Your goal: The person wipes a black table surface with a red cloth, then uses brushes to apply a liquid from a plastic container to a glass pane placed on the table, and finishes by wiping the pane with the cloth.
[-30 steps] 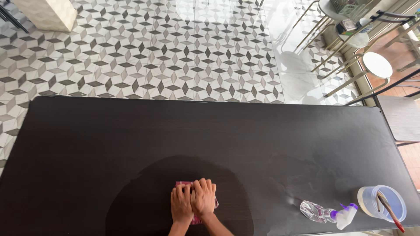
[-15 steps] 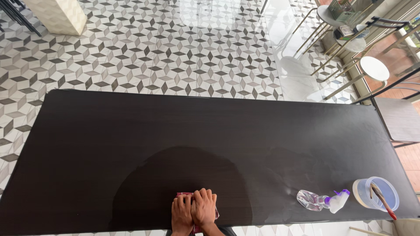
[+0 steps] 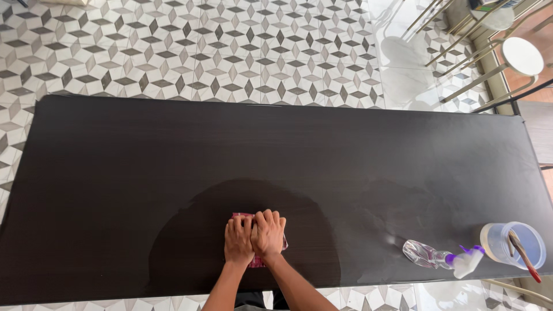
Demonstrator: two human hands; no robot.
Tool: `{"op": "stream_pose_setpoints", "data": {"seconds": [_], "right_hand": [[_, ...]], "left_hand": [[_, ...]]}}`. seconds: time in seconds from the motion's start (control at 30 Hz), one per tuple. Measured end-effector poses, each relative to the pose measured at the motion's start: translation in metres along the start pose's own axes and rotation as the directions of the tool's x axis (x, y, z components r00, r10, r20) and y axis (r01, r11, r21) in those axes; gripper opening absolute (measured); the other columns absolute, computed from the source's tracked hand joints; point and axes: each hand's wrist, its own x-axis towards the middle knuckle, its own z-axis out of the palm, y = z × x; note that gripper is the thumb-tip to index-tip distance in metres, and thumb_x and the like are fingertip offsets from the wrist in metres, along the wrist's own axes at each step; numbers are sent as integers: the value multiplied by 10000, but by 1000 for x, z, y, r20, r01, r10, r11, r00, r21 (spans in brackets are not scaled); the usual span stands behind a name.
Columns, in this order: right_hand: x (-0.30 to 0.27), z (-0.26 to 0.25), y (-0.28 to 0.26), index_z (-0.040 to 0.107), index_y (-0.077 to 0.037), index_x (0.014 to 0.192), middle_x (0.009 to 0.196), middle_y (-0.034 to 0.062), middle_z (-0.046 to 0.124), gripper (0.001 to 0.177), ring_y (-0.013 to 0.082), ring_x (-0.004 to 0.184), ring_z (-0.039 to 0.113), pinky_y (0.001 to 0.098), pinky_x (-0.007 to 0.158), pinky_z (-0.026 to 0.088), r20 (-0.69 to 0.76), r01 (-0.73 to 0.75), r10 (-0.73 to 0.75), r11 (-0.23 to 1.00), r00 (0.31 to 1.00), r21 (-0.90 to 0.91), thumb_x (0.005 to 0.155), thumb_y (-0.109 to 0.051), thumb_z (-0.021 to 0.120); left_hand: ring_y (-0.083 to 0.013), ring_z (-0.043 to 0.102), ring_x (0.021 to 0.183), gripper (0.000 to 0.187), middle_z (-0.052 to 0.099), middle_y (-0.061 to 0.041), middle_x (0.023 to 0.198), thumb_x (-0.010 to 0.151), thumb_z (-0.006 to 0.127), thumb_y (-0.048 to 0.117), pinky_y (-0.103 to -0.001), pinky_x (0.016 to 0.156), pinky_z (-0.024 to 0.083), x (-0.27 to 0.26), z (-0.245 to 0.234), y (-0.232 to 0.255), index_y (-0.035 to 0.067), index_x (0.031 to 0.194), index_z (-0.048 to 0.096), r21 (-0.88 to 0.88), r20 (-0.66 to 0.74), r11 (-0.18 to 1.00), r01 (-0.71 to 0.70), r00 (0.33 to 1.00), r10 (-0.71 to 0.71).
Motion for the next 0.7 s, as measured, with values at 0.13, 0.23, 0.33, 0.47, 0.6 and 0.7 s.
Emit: {"op": "stream_pose_setpoints", "data": {"seconds": [0.13, 0.23, 0.33, 0.47, 0.6, 0.7], "right_hand": [[25, 19, 4, 592, -119, 835, 887, 46, 574, 46, 269, 879, 514, 436, 795, 368, 9, -18, 18, 999, 1000, -27, 839, -152, 561], [35, 22, 3, 589, -115, 832, 882, 51, 569, 46, 268, 866, 506, 433, 788, 365, 27, -37, 37, 999, 999, -29, 839, -152, 562], [37, 18, 1, 589, -116, 833, 874, 50, 565, 50, 264, 860, 503, 429, 789, 364, 31, -34, 35, 999, 999, -25, 847, -153, 559], [36, 11, -2, 580, -107, 837, 860, 51, 556, 53, 266, 861, 498, 427, 796, 363, 17, 19, -19, 1000, 1000, -24, 854, -148, 551], [7, -6, -7, 608, -108, 890, 857, 64, 551, 95, 269, 846, 500, 429, 783, 361, 9, 112, -113, 992, 994, 64, 827, -137, 542], [-26, -14, -12, 590, -103, 849, 851, 71, 545, 66, 275, 859, 501, 428, 795, 365, 15, 117, -118, 991, 993, 67, 818, -146, 551]], "left_hand": [[-257, 552, 959, 324, 532, -98, 1048, 844, 694, 196, -408, 867, 529, 26, 8, -12, 104, 1114, 540, 41, 5, 999, -7, 1000, 7], [-253, 550, 959, 311, 531, -96, 1050, 853, 693, 199, -405, 873, 528, 36, 8, -16, 105, 1104, 537, 51, 9, 999, -6, 1000, 6], [-252, 550, 962, 316, 533, -95, 1052, 845, 700, 206, -411, 881, 525, 37, 5, -13, 108, 1098, 538, 45, -21, 999, 3, 1000, -2], [-256, 548, 961, 334, 537, -95, 1074, 844, 708, 221, -419, 883, 520, 34, -1, -8, 109, 1109, 539, 33, -18, 998, 59, 998, -58], [-267, 546, 957, 365, 537, -100, 1076, 838, 716, 227, -439, 905, 514, -4, -7, 5, 109, 1136, 542, 9, -49, 994, 106, 993, -106], [-281, 541, 977, 413, 537, -93, 1073, 788, 719, 204, -434, 906, 511, -38, -11, 9, 107, 1149, 543, 43, -39, 996, 76, 996, -74]]}}
